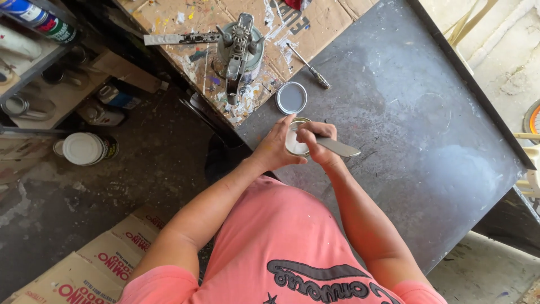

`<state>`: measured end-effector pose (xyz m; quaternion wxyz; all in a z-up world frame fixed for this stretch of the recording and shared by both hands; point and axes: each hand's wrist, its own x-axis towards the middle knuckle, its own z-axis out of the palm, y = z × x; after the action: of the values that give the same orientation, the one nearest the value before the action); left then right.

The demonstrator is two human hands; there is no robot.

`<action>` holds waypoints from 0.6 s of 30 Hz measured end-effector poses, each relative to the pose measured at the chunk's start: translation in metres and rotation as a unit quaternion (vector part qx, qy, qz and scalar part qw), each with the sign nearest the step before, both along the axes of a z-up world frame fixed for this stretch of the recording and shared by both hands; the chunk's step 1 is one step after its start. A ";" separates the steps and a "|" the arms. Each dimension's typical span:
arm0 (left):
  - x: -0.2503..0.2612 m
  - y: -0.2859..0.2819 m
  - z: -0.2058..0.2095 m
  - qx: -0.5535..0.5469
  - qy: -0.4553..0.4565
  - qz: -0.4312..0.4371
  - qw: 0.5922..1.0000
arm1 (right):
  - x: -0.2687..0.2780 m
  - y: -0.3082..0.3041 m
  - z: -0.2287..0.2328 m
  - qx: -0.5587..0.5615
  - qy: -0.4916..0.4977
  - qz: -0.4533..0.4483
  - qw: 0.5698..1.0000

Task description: Stirring paint in a small metal can with a wooden stick to check its consistency and viscosity.

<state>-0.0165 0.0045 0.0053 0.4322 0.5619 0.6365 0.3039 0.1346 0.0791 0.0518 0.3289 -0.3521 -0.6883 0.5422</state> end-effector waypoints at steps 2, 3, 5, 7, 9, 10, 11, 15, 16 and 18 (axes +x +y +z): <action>-0.001 -0.001 0.002 0.002 0.000 0.001 1.000 | 0.002 0.000 0.000 -0.006 -0.011 -0.002 1.000; -0.001 -0.002 0.003 0.003 0.000 -0.002 1.000 | 0.003 0.000 0.000 -0.011 -0.022 -0.008 1.000; -0.003 -0.002 0.006 -0.004 -0.012 -0.003 1.000 | 0.005 -0.004 -0.001 0.001 -0.008 -0.005 1.000; -0.004 0.000 0.008 -0.011 -0.023 -0.004 1.000 | 0.008 -0.007 -0.001 0.013 0.006 -0.002 1.000; -0.003 0.000 0.008 -0.020 -0.024 -0.010 0.999 | 0.013 -0.011 -0.001 0.018 -0.001 0.001 1.000; -0.003 0.000 0.008 -0.021 -0.024 -0.010 0.999 | 0.013 -0.013 0.001 0.017 -0.001 0.001 1.000; -0.004 0.000 0.008 -0.022 -0.024 -0.009 0.999 | 0.013 -0.014 0.002 0.017 0.005 -0.002 1.000; -0.003 0.000 0.008 -0.026 -0.028 -0.011 0.999 | 0.017 -0.022 0.009 0.010 0.020 0.000 1.000; -0.003 0.000 0.009 -0.026 -0.028 -0.011 0.999 | 0.018 -0.023 0.007 0.011 0.020 -0.001 1.000; -0.004 0.000 0.012 -0.014 -0.041 -0.006 0.999 | 0.021 -0.026 0.004 0.012 0.028 -0.008 1.000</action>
<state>-0.0207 0.0042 0.0168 0.4676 0.5468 0.6189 0.3152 0.1559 0.0530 0.0562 0.3565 -0.3387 -0.6825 0.5407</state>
